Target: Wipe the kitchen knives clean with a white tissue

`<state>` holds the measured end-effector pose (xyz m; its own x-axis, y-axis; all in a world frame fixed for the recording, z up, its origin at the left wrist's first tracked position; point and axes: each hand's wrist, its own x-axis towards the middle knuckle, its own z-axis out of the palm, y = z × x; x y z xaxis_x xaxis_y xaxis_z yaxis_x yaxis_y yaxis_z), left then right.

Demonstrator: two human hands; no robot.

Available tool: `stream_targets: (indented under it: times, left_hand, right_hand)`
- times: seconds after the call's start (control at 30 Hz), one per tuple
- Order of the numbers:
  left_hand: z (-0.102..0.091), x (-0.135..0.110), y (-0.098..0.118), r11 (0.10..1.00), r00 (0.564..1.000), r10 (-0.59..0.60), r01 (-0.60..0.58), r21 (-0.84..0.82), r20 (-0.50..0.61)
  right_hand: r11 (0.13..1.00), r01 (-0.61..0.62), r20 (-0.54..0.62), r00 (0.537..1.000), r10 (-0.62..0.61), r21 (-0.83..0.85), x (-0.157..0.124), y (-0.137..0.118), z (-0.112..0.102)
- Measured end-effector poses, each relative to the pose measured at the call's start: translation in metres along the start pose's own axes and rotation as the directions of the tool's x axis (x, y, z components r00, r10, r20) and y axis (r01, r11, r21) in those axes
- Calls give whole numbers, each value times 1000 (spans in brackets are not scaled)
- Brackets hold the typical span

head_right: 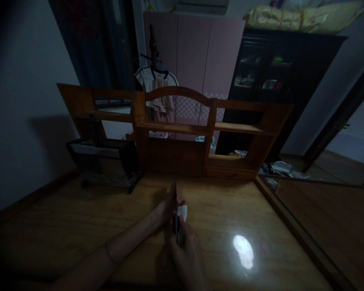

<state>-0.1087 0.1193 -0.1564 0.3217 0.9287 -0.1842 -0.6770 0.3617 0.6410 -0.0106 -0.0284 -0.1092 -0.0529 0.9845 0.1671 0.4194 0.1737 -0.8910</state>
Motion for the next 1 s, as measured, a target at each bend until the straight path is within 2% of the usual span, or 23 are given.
stream_targets:
  times: [0.1, 0.3, 0.47, 0.83, 1.0]
  left_hand:
    - [12, -8, 4, 999, 998, 26, -23, 47, -64]
    - [18, -12, 2, 998, 999, 43, -42, 39, -19]
    - [21, -18, 3, 987, 998, 32, -39, 155, 45]
    - [31, -32, 6, 942, 980, 126, -168, 292, 157]
    - [34, -36, 5, 924, 972, 124, -186, 334, 198]
  right_hand:
    - [1000, 11, -15, 1000, -11, 4, 1, 4, -2]
    - [998, -42, -55, 998, 39, -49, 3, 9, -2]
    - [996, -66, -61, 996, 62, -56, 6, 10, 0]
    - [967, -138, 5, 990, 140, 213, 7, 22, -7]
    - [943, -164, 6, 986, 169, 290, 7, 23, -6]
